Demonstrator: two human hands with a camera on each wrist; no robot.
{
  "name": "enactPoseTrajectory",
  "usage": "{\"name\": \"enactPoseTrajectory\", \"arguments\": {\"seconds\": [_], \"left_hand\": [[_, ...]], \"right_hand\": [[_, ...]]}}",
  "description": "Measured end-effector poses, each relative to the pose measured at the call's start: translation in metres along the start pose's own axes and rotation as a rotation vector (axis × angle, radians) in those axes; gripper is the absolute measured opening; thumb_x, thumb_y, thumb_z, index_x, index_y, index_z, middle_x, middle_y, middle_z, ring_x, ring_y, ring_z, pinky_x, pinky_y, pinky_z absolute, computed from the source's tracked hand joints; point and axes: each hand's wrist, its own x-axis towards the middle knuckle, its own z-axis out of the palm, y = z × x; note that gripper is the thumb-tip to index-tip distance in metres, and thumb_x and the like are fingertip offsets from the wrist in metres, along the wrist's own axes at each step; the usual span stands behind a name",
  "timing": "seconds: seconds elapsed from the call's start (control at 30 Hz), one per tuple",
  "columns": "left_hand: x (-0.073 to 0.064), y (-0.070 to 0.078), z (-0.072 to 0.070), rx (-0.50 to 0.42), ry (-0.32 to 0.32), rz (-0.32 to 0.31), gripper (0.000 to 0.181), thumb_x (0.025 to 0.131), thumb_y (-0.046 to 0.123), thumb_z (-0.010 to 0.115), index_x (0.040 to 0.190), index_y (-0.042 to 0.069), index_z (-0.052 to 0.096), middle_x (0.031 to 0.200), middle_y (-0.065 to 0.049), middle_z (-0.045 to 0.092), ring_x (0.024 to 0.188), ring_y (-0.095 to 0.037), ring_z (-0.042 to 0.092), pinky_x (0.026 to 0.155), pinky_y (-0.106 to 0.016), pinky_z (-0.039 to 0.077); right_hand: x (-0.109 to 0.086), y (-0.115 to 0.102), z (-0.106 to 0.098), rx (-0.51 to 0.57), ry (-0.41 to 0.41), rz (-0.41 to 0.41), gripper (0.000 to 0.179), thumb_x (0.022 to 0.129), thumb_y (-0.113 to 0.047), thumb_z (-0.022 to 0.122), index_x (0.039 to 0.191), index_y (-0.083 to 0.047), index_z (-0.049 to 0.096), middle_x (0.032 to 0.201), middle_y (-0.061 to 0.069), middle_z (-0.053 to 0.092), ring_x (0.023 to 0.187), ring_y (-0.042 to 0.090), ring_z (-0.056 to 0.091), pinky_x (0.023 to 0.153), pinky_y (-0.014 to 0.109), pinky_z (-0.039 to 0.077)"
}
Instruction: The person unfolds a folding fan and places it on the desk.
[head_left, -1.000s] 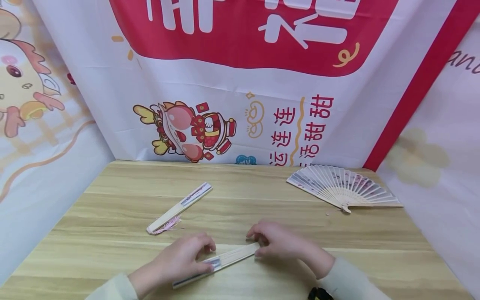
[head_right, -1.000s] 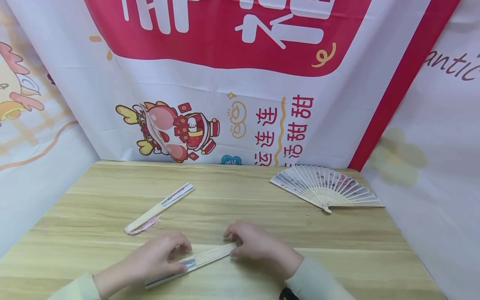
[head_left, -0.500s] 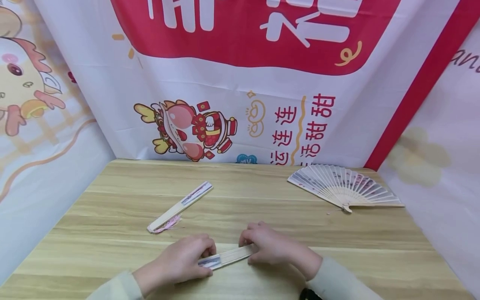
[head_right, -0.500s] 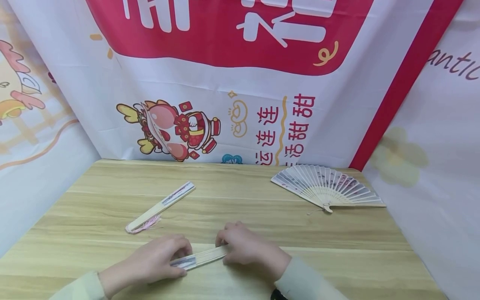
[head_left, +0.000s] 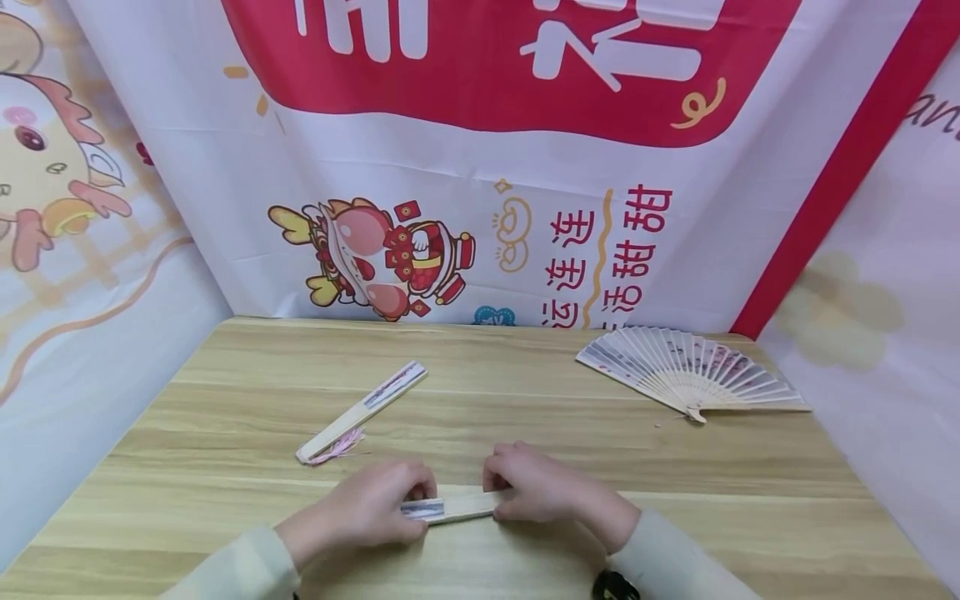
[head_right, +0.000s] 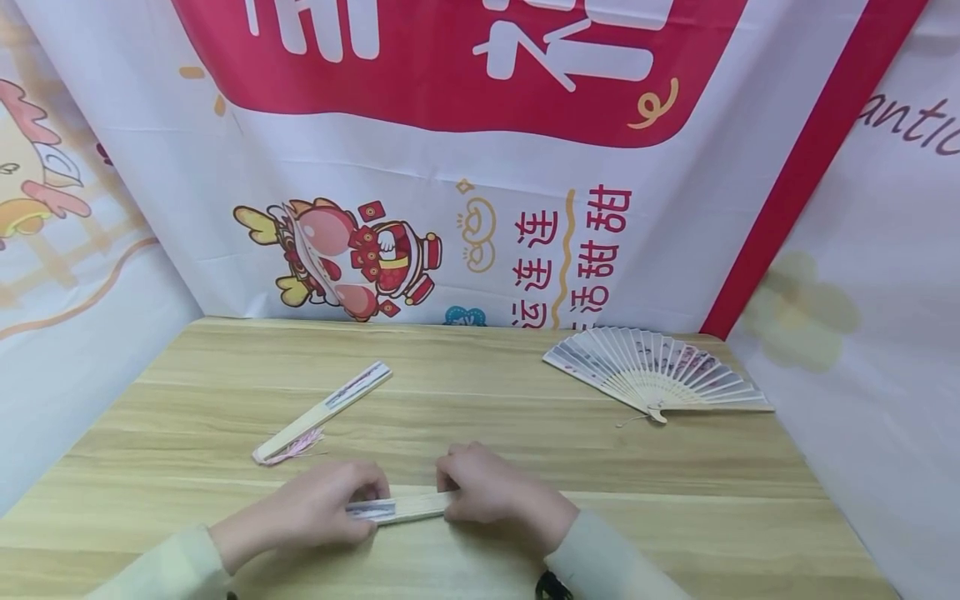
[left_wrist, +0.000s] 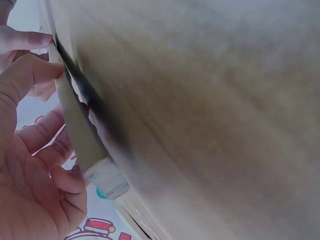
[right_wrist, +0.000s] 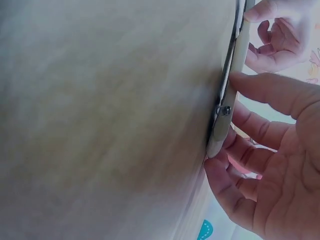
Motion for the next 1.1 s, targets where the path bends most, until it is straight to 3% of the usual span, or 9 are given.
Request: {"name": "enactPoseTrajectory", "arguments": {"seconds": [0.17, 0.3, 0.5, 0.7, 0.83, 1.1], "left_hand": [[0.005, -0.001, -0.003, 0.006, 0.010, 0.004, 0.026, 0.067, 0.017, 0.077, 0.090, 0.020, 0.065, 0.075, 0.013, 0.058, 0.063, 0.000, 0.048, 0.057, -0.019, 0.043], [0.009, -0.004, -0.005, -0.010, 0.020, 0.011, 0.026, 0.069, 0.017, 0.077, 0.092, 0.020, 0.066, 0.077, 0.013, 0.060, 0.065, 0.000, 0.050, 0.059, -0.019, 0.044], [0.015, -0.008, -0.007, -0.074, 0.016, 0.002, 0.026, 0.070, 0.015, 0.076, 0.093, 0.021, 0.066, 0.079, 0.012, 0.061, 0.067, -0.003, 0.053, 0.061, -0.020, 0.046], [0.025, -0.007, -0.007, -0.054, 0.042, 0.007, 0.025, 0.073, 0.018, 0.076, 0.095, 0.024, 0.067, 0.083, 0.013, 0.062, 0.071, -0.003, 0.054, 0.064, -0.021, 0.047], [0.031, -0.008, -0.007, -0.052, 0.135, -0.031, 0.023, 0.079, 0.021, 0.078, 0.100, 0.023, 0.069, 0.089, 0.012, 0.065, 0.078, -0.005, 0.057, 0.070, -0.024, 0.050], [0.043, -0.004, -0.007, -0.088, 0.438, -0.109, 0.024, 0.082, 0.021, 0.080, 0.105, 0.021, 0.071, 0.105, 0.008, 0.069, 0.101, -0.012, 0.063, 0.092, -0.039, 0.053]], "right_hand": [[0.002, 0.009, -0.001, 0.120, 0.015, -0.014, 0.017, 0.077, -0.009, 0.073, 0.089, -0.015, 0.063, 0.084, -0.005, 0.058, 0.078, 0.006, 0.049, 0.072, 0.020, 0.043], [0.002, 0.012, -0.005, 0.182, 0.041, -0.037, 0.019, 0.082, -0.008, 0.072, 0.097, -0.015, 0.064, 0.089, -0.006, 0.062, 0.082, 0.007, 0.055, 0.079, 0.022, 0.049], [0.002, 0.007, -0.012, 0.126, 0.050, -0.070, 0.030, 0.087, -0.014, 0.074, 0.115, -0.015, 0.063, 0.099, -0.004, 0.066, 0.090, 0.007, 0.058, 0.086, 0.026, 0.052], [0.003, 0.006, -0.012, 0.088, 0.053, -0.080, 0.026, 0.089, -0.014, 0.071, 0.114, -0.018, 0.063, 0.103, -0.005, 0.065, 0.088, 0.004, 0.057, 0.084, 0.024, 0.051], [0.002, 0.011, -0.011, 0.177, 0.097, -0.067, 0.022, 0.091, -0.009, 0.067, 0.110, -0.018, 0.062, 0.105, -0.002, 0.065, 0.093, 0.008, 0.058, 0.087, 0.027, 0.051], [0.002, 0.034, -0.013, 0.337, 0.210, 0.000, 0.019, 0.092, -0.009, 0.066, 0.110, -0.015, 0.063, 0.105, 0.003, 0.065, 0.092, 0.015, 0.058, 0.082, 0.026, 0.050]]}}
